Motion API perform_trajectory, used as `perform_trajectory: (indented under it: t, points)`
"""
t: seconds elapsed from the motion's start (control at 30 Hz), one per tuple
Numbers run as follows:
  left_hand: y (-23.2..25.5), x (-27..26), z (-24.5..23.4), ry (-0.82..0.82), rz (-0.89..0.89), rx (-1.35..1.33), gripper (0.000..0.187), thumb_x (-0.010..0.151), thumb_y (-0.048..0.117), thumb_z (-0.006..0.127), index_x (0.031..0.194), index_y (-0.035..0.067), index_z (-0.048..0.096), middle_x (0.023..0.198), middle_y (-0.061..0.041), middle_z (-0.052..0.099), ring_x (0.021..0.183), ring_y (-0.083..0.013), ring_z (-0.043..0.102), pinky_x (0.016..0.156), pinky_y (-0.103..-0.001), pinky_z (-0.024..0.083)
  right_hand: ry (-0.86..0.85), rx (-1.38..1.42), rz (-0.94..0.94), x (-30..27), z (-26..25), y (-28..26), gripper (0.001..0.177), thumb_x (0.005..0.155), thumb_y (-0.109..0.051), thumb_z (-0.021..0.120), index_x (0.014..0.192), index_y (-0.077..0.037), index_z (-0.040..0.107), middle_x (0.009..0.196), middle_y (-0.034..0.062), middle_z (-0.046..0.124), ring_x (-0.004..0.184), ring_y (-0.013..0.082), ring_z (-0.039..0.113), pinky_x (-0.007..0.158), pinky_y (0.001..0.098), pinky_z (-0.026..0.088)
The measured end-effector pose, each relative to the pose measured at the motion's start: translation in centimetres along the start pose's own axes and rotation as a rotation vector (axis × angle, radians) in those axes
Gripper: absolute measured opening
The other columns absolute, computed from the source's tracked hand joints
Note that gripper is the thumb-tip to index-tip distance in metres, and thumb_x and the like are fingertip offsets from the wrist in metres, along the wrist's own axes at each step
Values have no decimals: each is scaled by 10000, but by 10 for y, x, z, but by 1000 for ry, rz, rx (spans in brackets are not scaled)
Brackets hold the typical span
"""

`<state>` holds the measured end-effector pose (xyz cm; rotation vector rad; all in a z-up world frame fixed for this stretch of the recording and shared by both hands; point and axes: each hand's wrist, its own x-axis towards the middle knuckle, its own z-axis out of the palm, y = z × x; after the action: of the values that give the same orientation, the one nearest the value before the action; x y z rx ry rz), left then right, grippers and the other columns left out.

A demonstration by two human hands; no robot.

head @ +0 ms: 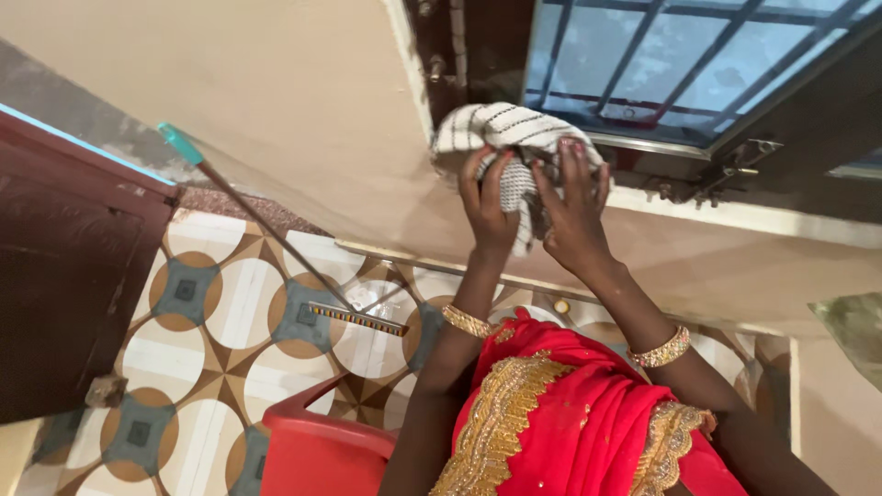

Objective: The person wipes a brown window frame and the surrounding wall area by hand using a striped cloth.

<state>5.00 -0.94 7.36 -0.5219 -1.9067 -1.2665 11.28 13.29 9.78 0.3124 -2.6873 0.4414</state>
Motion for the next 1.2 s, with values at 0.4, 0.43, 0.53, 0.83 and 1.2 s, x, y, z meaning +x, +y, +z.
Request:
perform_trajectory:
  t: [0.4,0.43,0.53,0.83,1.2]
  points:
    - [-74,-66,24,-174,-40,273,606,820,142,694,1379,4,505,1494,-243,381,1353,-492,381,1161,-625,298,-284,-99,81,-46,24,33,1011,657,-53,816,1546,-11,336,1687,190,160,1596,355,100,1262,621,64]
    - [-71,-66,24,-205,-47,294,639,776,158,701,1370,5,520,1463,-241,401,1328,-495,389,1151,-639,295,-281,-92,91,-51,20,35,1017,641,-41,816,1536,1,333,1683,200,158,1591,362,101,1263,606,71]
    - [-52,-71,34,-235,13,260,545,813,257,769,1251,40,528,1405,-231,441,1308,-466,443,1101,-627,323,-249,-4,179,-68,6,44,1027,611,-9,806,1513,22,315,1670,207,152,1579,369,104,1263,592,70]
    - [26,-98,85,-466,109,59,549,717,125,775,1229,75,584,1398,-208,495,1260,-442,496,1115,-585,373,-153,-17,368,-144,-25,78,1006,598,139,643,1527,43,267,1688,193,149,1581,339,118,1254,610,37]
    - [126,-88,112,-448,331,-390,438,752,142,806,1166,66,685,1271,-156,573,1081,-357,643,892,-463,520,304,265,352,-194,-83,100,1097,610,183,427,1640,-68,147,1724,227,134,1611,433,158,1317,525,167]
